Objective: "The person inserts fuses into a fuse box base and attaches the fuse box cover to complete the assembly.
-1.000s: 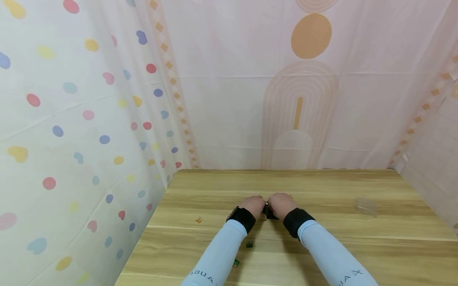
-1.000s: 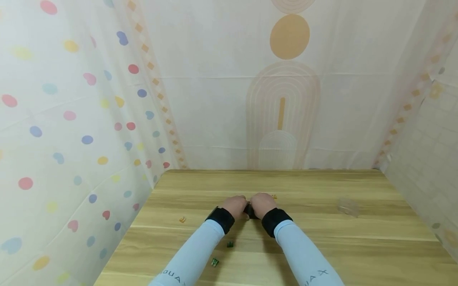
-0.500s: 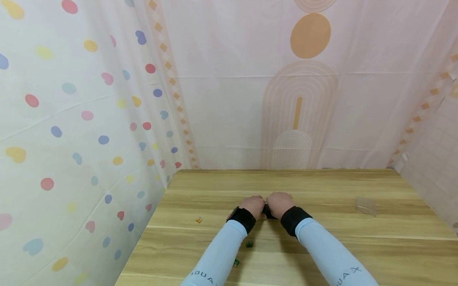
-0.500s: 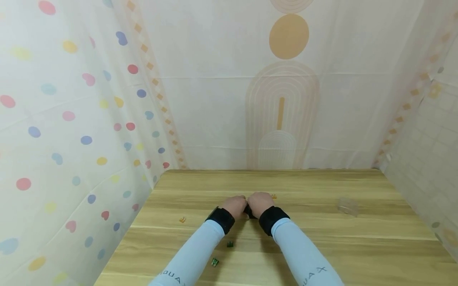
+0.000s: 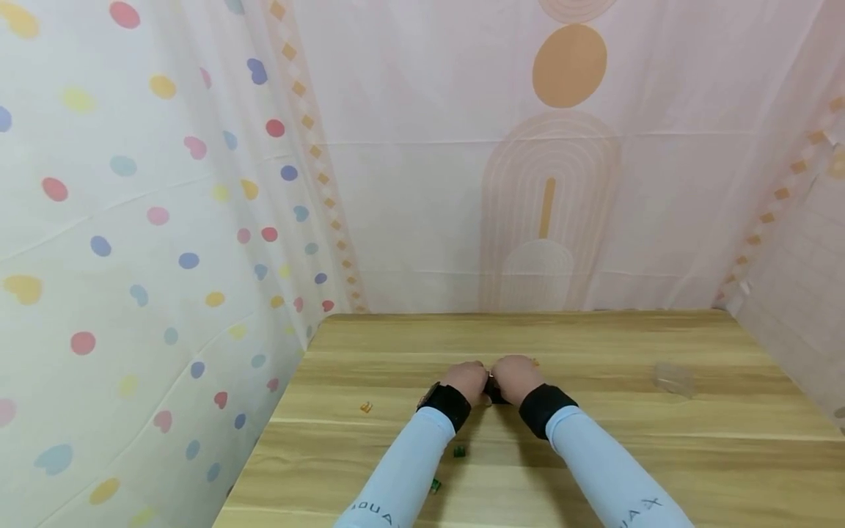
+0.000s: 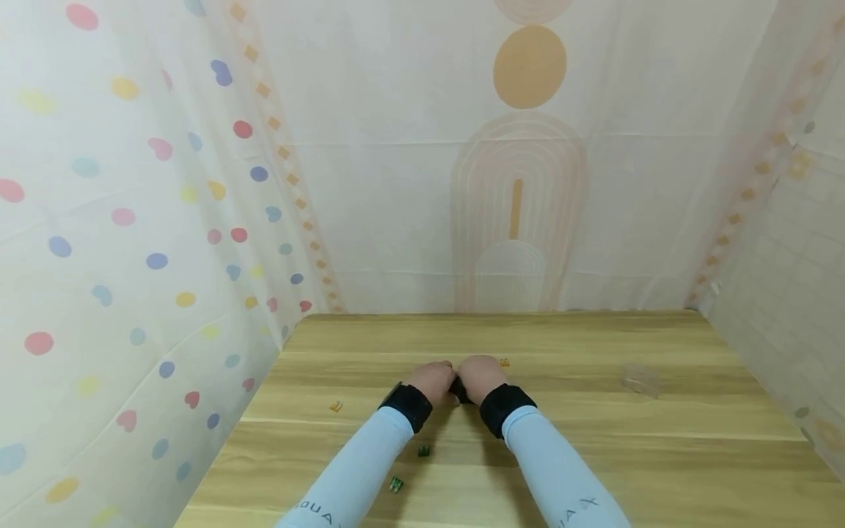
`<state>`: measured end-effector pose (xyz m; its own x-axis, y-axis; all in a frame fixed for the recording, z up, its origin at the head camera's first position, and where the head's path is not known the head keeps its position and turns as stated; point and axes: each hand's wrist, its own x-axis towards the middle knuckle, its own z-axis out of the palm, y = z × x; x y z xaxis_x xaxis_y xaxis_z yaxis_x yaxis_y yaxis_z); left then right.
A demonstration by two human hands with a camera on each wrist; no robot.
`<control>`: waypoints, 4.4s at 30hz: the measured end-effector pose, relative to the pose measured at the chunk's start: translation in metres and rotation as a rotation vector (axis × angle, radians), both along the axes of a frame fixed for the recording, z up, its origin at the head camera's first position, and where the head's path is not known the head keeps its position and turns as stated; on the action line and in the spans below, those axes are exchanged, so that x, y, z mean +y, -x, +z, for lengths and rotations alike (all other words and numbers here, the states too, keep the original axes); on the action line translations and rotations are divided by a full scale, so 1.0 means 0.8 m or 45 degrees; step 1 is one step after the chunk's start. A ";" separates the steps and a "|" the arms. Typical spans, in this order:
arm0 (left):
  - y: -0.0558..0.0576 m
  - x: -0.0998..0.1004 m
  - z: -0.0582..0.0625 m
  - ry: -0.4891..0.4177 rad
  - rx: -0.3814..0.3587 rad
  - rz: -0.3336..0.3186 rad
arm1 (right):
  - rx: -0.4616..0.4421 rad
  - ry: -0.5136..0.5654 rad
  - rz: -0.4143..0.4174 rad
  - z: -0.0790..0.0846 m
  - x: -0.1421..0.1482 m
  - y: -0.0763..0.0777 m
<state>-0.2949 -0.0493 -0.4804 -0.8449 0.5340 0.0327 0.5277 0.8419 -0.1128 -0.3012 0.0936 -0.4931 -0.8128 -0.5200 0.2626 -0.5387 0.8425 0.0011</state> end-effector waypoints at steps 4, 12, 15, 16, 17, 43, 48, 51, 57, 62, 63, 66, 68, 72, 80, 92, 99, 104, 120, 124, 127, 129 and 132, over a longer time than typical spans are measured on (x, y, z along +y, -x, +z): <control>-0.002 0.001 0.002 0.010 0.004 0.003 | -0.015 0.059 -0.012 -0.001 0.004 0.000; 0.001 0.001 -0.001 -0.009 -0.031 0.025 | -0.021 0.059 -0.033 0.004 0.002 -0.001; 0.002 0.001 -0.002 -0.012 -0.040 0.027 | -0.016 0.065 -0.034 0.003 0.002 0.000; 0.002 0.001 -0.002 -0.014 -0.042 0.027 | -0.017 0.062 -0.037 0.002 0.002 0.000; 0.002 0.001 -0.002 -0.012 -0.043 0.027 | -0.017 0.062 -0.038 0.002 0.002 0.001; -0.002 -0.003 0.003 -0.035 -0.072 0.016 | -0.067 0.085 0.001 0.001 0.006 0.004; -0.002 -0.004 0.002 -0.007 -0.037 -0.014 | -0.111 0.115 0.000 0.000 0.007 0.004; -0.002 -0.005 0.001 0.011 -0.038 -0.026 | -0.130 0.129 0.002 -0.001 0.008 0.003; -0.001 -0.005 0.001 0.004 -0.062 -0.021 | -0.118 0.132 -0.011 0.000 0.009 0.001; -0.001 -0.005 -0.001 0.017 -0.051 -0.013 | -0.125 0.162 -0.002 0.000 0.010 -0.002; -0.001 -0.005 -0.001 0.025 -0.052 -0.009 | -0.128 0.170 0.002 -0.001 0.011 -0.003; -0.001 -0.005 -0.002 0.033 -0.049 -0.001 | -0.133 0.179 0.011 -0.003 0.013 -0.003; 0.000 -0.005 -0.004 0.032 -0.043 0.000 | -0.130 0.182 0.016 -0.004 0.015 -0.002; 0.002 -0.007 -0.008 0.022 -0.028 0.001 | -0.133 0.182 0.014 -0.003 0.018 -0.001; 0.010 -0.017 -0.017 0.003 -0.036 0.049 | -0.221 0.200 -0.048 -0.004 0.022 -0.001; 0.008 -0.025 -0.007 0.007 -0.117 0.201 | -0.291 0.222 -0.188 0.009 0.052 -0.002; 0.011 -0.030 -0.013 0.022 -0.111 0.223 | -0.244 0.256 -0.322 0.005 0.089 0.006; 0.014 -0.033 -0.020 0.008 -0.095 0.210 | -0.238 0.267 -0.388 -0.003 0.107 0.010; 0.008 -0.040 -0.011 -0.017 -0.101 0.189 | -0.323 0.282 -0.502 -0.005 0.074 0.031; 0.011 -0.040 -0.011 -0.023 -0.099 0.189 | -0.308 0.260 -0.544 -0.003 0.071 0.031; 0.011 -0.039 -0.009 -0.004 -0.109 0.184 | -0.289 0.246 -0.565 -0.003 0.071 0.031; 0.010 -0.040 -0.007 0.008 -0.117 0.185 | -0.272 0.229 -0.568 -0.005 0.071 0.032; 0.009 -0.040 -0.005 0.019 -0.129 0.193 | -0.248 0.216 -0.553 -0.009 0.073 0.034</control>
